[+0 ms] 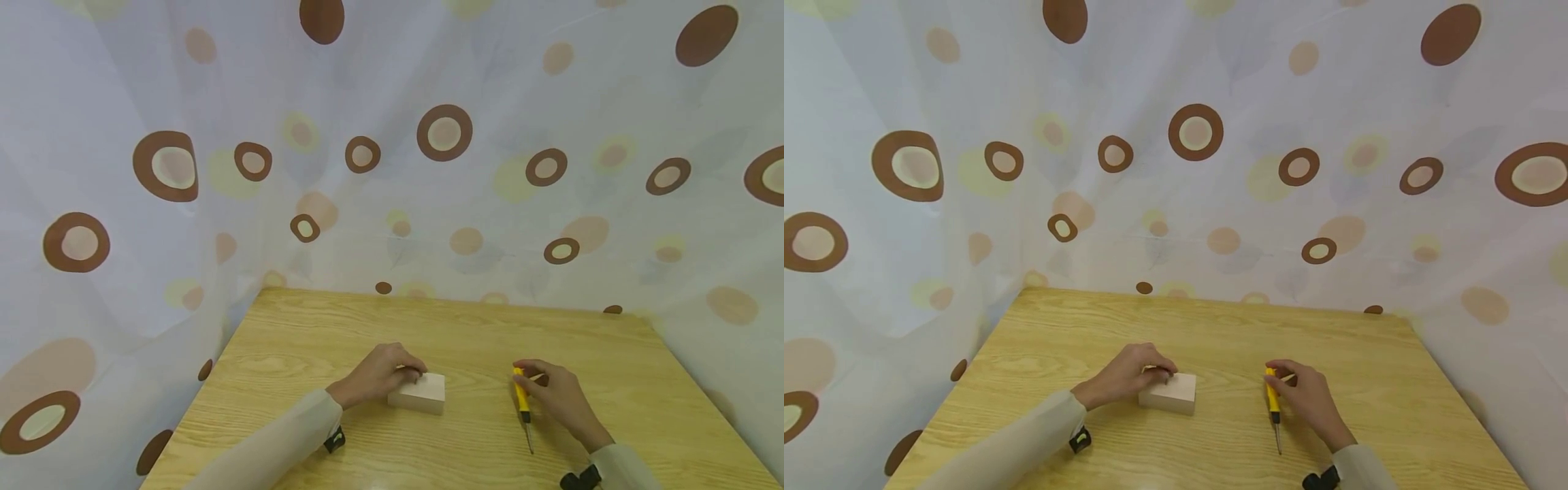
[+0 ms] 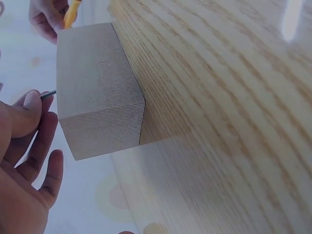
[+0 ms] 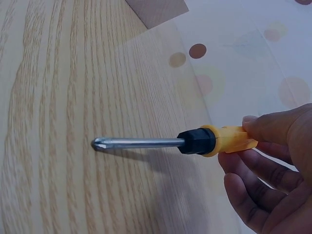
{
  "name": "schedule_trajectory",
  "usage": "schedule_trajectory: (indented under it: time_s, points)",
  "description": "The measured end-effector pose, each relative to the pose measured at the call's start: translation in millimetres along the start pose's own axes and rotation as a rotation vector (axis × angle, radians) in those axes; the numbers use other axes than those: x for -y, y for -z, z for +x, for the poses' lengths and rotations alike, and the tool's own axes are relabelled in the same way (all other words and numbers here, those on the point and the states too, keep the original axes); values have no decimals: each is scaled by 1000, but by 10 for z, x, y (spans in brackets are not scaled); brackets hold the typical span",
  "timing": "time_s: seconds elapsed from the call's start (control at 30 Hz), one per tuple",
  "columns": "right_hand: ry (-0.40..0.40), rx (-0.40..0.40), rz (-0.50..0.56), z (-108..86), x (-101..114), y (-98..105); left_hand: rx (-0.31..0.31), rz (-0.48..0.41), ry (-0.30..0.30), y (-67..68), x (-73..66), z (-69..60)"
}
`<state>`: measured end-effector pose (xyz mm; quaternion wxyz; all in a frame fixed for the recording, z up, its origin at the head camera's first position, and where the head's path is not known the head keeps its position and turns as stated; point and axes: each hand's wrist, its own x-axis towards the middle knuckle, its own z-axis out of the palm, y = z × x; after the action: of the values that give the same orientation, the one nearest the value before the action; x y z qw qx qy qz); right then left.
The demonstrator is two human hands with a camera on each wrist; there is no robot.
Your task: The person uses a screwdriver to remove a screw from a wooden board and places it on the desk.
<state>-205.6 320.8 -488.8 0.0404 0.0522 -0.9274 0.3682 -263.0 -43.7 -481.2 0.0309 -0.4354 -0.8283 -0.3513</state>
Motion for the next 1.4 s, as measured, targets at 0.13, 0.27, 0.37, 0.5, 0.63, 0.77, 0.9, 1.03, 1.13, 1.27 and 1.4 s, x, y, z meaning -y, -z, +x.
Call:
schedule_trajectory:
  time_s: [0.13, 0.27, 0.37, 0.5, 0.63, 0.77, 0.9, 1.03, 1.13, 1.27, 1.4]
  points:
    - [-5, 3, 11, -5, 2, -1, -25, -2, -13, -10, 1, 9]
    - [-2, 7, 11, -5, 4, -3, -53, 1, -20, 1, -13, 11]
    - [1, 7, 8, -8, 5, -3, -76, 0, -22, 24, -22, 0]
    - [7, 5, 6, -13, 10, 4, -106, 8, -23, 62, -18, -33]
    - [13, 1, 2, -10, 10, 9, -136, 25, -16, 108, -5, -82]
    - [12, 3, 5, -1, 7, 7, -166, 29, -7, 164, 17, -151]
    - [4, 7, 10, -1, 6, -1, -176, 18, 7, 214, 69, -249]
    - [-6, 13, 10, -21, 0, -13, -184, -7, 20, 249, 126, -367]
    - [-14, 13, 15, -29, -7, -13, -196, -4, 18, 268, 179, -445]
    - [-15, 15, 35, -21, -26, -12, -200, 1, 36, 302, 241, -544]
    - [-5, 18, 29, -4, -39, -17, -191, 1, 78, 344, 282, -641]
